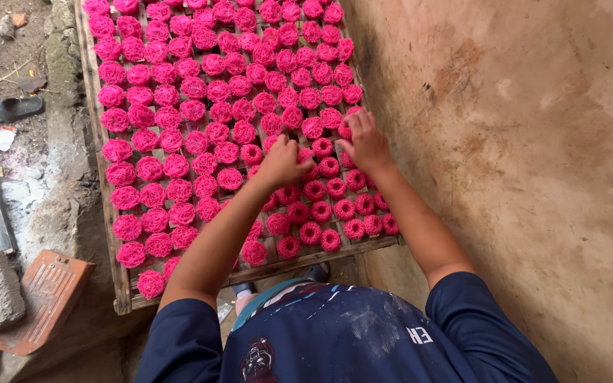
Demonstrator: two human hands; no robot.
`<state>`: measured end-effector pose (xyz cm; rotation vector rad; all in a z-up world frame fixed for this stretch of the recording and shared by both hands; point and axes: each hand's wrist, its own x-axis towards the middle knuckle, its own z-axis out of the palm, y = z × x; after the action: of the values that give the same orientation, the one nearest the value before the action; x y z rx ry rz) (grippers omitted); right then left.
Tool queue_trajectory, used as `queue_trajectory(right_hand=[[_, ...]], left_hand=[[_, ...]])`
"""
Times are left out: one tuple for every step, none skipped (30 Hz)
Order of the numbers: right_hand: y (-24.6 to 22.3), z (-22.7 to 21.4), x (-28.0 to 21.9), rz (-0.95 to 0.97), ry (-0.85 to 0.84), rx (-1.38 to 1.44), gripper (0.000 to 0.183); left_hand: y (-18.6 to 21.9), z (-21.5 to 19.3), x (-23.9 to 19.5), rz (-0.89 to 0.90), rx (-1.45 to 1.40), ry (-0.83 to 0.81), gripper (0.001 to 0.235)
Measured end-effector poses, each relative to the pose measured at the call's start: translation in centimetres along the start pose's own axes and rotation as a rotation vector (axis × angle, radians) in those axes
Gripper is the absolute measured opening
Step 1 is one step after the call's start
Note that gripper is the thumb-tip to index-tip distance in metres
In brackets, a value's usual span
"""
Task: The person arranges pink and yellow decorative balls on a wooden slatted tray. They repeatedly pick up and place the balls to form neat rows, then lift the tray at the end.
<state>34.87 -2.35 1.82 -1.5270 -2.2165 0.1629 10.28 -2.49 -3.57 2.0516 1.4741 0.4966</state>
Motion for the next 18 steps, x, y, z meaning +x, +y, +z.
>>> queue_trajectory(right_hand=[[-0.4,0.1,-0.1,-0.025,0.019,-0.012,0.045],[-0.9,0.1,-0.1,-0.047,0.046,-0.009,0.037],[-1.5,0.2,-0.1,-0.070,0.072,-0.007,0.028],[-1.9,0.2,-0.2,-0.088,0.092,-0.003,0.020],[-2.1,0.3,-0.1,-0.125,0.078,-0.047,0.022],[-2.5,0.6,-0.1,-0.161,0.061,-0.086,0.025],[-2.8,0.9,-0.1,-0.197,0.045,-0.125,0.028],[-3.0,1.1,0.0,-0.172,0.006,-0.123,0.028],[-3.2,1.3,0.2,-0.147,-0.034,-0.122,0.029],[-3.2,1.4,0.6,-0.126,-0.069,-0.122,0.030],[-3.2,1.5,0.9,-0.108,-0.063,-0.090,0.033],[-3.1,1.6,0.8,-0.089,-0.062,-0.056,0.037],[-3.0,1.8,0.7,-0.070,-0.062,-0.022,0.042],[-2.9,1.9,0.7,-0.090,-0.060,0.012,0.041],[-2.9,2.0,0.6,-0.109,-0.058,0.046,0.041],[-2.9,2.0,0.8,-0.131,-0.049,0.079,0.041],[-2.9,1.9,0.9,-0.161,-0.034,0.078,0.040],[-2.9,1.9,0.7,-0.187,-0.025,0.078,0.039]], left_hand=[[0.2,0.0,-0.5,0.038,0.032,0.024,0.051],[0.5,-0.3,-0.7,0.078,0.064,0.051,0.054],[0.7,-0.8,-0.6,0.003,0.038,0.040,0.051],[1.1,-1.1,-0.7,-0.074,0.010,0.021,0.048],[1.4,-1.5,-0.8,-0.151,-0.018,0.002,0.046],[1.7,-2.0,-0.9,-0.100,0.057,0.048,0.044],[2.0,-2.5,-1.0,-0.048,0.133,0.093,0.041],[2.2,-3.2,-0.9,0.004,0.209,0.140,0.039],[2.5,-3.8,-1.0,0.041,0.201,0.194,0.037],[2.6,-4.6,-1.0,0.081,0.195,0.253,0.036],[2.7,-5.4,-1.1,0.120,0.189,0.313,0.034],[2.6,-5.9,-1.5,0.085,0.138,0.316,0.032],[2.3,-6.6,-2.1,0.050,0.088,0.320,0.029],[1.9,-7.2,-2.7,0.014,0.038,0.327,0.026],[1.3,-7.7,-3.6,-0.015,0.069,0.330,0.025],[0.6,-8.4,-4.5,-0.039,0.105,0.337,0.023],[-0.1,-8.9,-5.2,-0.063,0.141,0.344,0.022],[-0.8,-9.0,-5.8,-0.059,0.203,0.331,0.020]])
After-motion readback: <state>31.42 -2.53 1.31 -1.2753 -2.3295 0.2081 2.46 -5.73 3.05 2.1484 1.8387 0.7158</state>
